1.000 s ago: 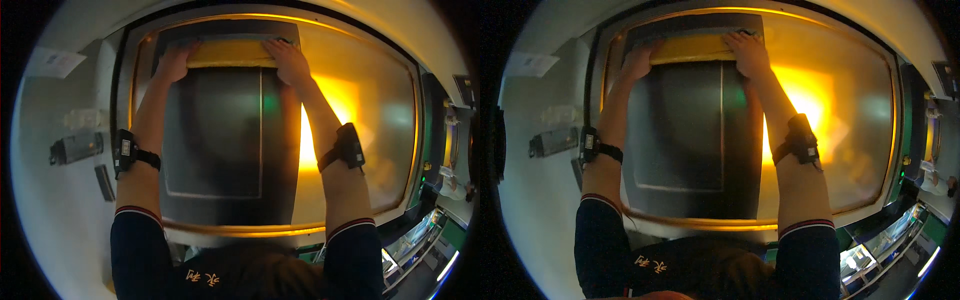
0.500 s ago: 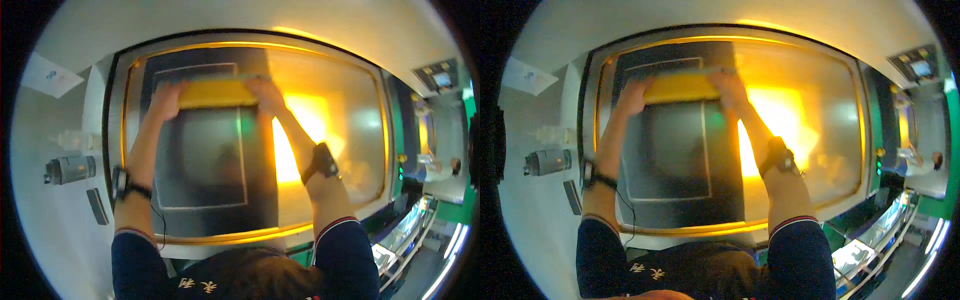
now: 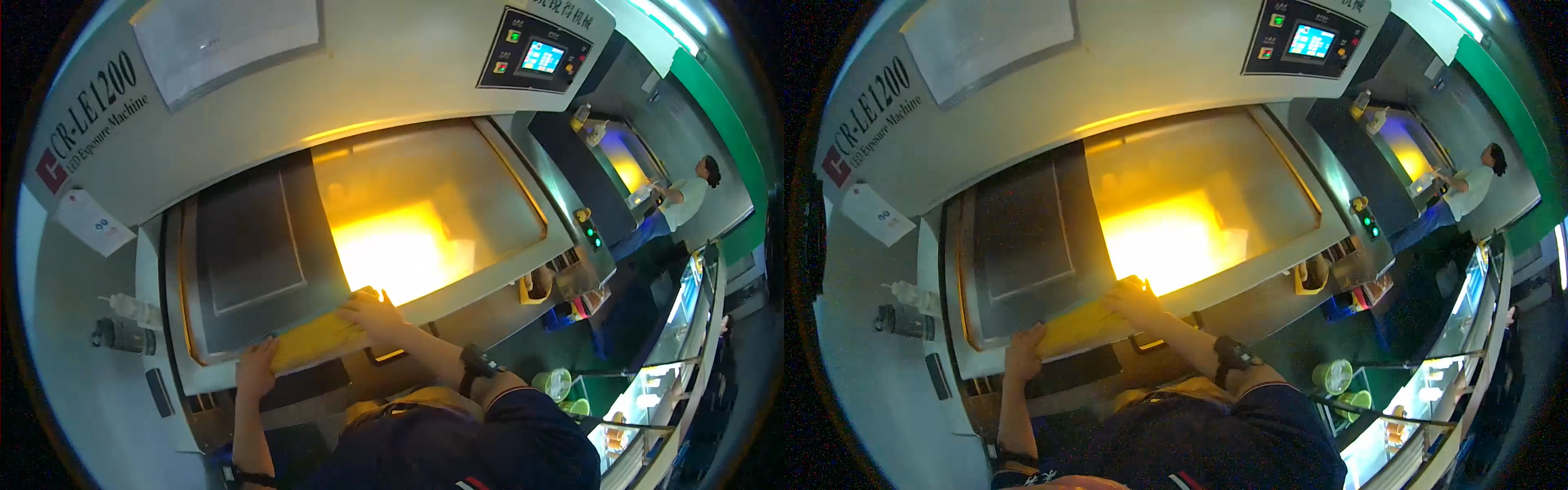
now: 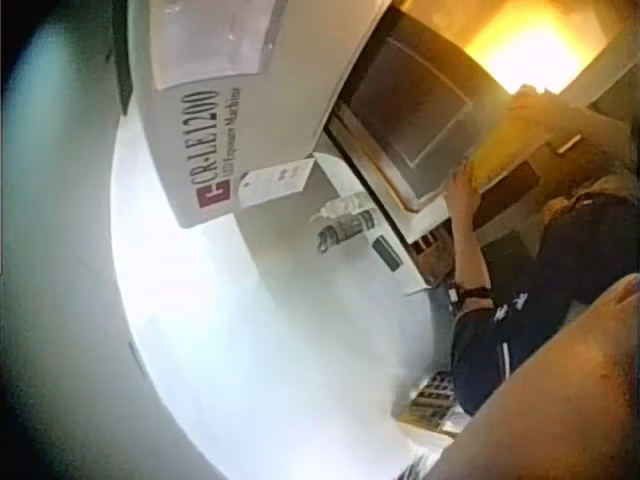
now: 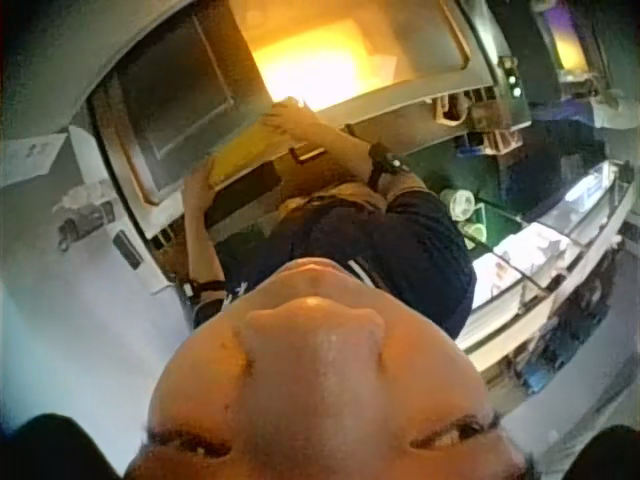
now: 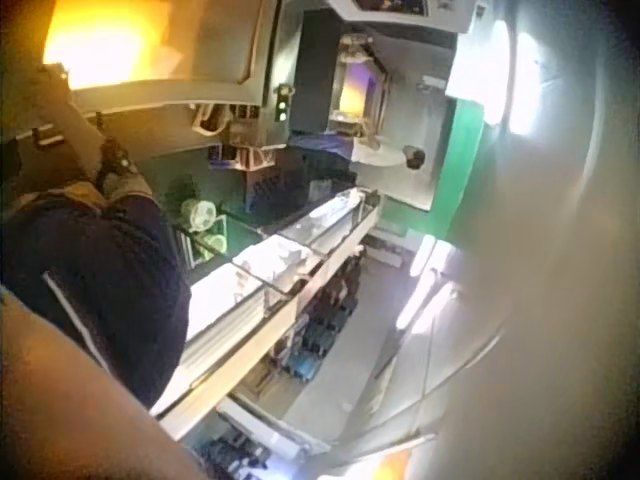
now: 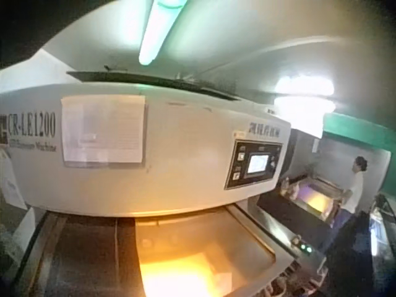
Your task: Operating an LED exposure machine to process industrial plates.
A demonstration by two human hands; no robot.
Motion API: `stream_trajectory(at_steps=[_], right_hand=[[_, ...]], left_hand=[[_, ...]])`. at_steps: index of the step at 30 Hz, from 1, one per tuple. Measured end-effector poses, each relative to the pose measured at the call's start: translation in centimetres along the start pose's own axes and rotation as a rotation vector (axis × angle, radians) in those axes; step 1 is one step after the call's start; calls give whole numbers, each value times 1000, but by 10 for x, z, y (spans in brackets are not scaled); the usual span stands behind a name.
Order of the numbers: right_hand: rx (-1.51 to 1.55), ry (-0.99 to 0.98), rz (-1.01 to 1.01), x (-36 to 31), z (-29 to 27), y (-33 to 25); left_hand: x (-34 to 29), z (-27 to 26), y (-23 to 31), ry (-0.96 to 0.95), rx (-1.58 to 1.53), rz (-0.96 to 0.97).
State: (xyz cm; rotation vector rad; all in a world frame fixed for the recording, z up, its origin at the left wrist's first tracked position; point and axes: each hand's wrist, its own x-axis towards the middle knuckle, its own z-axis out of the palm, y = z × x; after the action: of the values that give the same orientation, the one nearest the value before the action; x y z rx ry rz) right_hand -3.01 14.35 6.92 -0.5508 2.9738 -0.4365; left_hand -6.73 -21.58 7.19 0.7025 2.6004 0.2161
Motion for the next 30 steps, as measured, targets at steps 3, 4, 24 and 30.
stream_trajectory(at_steps=[3, 4, 24, 30], right_hand=[[-40, 101, -83, -73, -11, 43], [-53, 120, -105, -100, -21, 52], [-339, -446, 275, -289, 202, 242], [-142, 146, -203, -166, 177, 184]], left_hand=[[-25, 28, 92, 129, 196, -82], [-35, 39, 126, 133, 186, -101], [-291, 302, 386, 456, -1066, -1072], [-354, 360, 411, 1026, -987, -1305]])
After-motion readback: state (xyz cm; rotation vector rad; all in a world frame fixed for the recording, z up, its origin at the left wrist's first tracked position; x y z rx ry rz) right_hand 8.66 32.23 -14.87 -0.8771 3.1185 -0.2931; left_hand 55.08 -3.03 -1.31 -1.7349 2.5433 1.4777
